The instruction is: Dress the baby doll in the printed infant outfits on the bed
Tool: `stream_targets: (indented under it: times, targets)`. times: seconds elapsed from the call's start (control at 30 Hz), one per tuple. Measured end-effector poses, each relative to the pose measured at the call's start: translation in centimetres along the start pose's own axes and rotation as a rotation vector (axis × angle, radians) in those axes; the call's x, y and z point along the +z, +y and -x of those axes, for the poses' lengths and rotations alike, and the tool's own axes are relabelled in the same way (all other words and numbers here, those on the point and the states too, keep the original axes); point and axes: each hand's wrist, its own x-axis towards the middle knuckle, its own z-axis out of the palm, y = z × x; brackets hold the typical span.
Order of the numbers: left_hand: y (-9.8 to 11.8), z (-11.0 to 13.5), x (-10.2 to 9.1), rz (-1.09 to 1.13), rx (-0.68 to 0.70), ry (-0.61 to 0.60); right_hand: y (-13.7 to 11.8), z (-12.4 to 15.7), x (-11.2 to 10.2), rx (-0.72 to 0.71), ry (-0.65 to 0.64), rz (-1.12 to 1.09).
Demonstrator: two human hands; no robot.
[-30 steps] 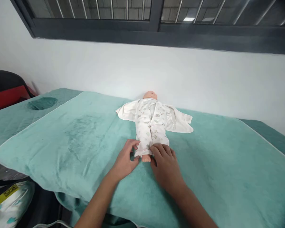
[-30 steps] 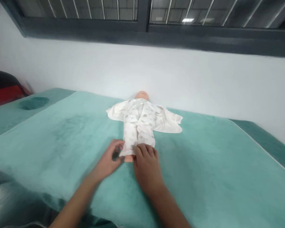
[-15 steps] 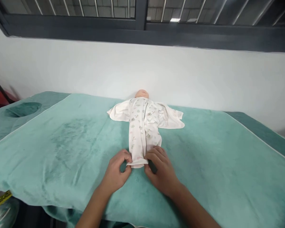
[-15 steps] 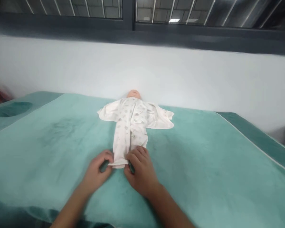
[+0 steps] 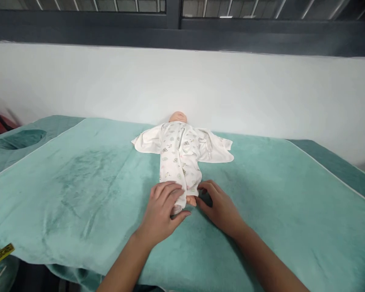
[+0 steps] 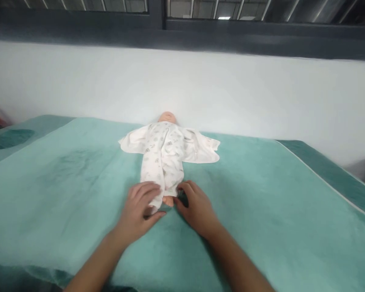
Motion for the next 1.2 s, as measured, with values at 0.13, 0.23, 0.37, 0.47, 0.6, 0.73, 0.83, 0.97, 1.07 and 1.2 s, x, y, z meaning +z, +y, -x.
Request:
stream_targets:
  times: [0.13,0.23,0.37,0.47,0.6,0.73,0.83,0.97,1.07,1.2]
  targets:
    - [0.1,-0.1,0.8,-0.072,-0.001,0.044,-0.4,-0.4,0.1,-0.039,-0.038,-0.023]
    - [-0.3,0.0,0.9,-0.087,0.011,0.057,-0.5,-0.2,-0.5,-0.014,-0.065,-0.195]
    - [-0.2,0.0,0.8,-0.108,0.018,0.061,-0.6,0.4,-1.3,-0.057,-0.157,-0.453]
    - [0.0,0.0,0.8,-0.128,0.025,0.058,-0.5,0.7,-1.6,-0.112,-0.206,-0.624]
    - [0.1,-0.1,0.8,-0.130,0.052,0.061,-0.5,0.8,-1.6,-0.112,-0.227,-0.707]
    - [0.3,-0.3,0.6,-0.082,0.097,0.083,-0.5,0.6,-1.4,-0.098,-0.208,-0.687]
    - [0.8,-0.3,0.4,-0.035,0.121,0.129,-0.4,0.7,-1.4,-0.079,-0.178,-0.687]
    - [1.3,0.0,0.2,0.019,0.160,0.126,-0.3,0.7,-1.5,-0.066,-0.170,-0.702]
    - [1.4,0.2,0.1,0.054,0.164,0.115,-0.2,0.6,-1.8,-0.066,-0.225,-0.677]
    - [1.8,0.6,-0.2,0.145,0.181,0.096,0.0,0.8,-2.1,-0.048,-0.315,-0.664]
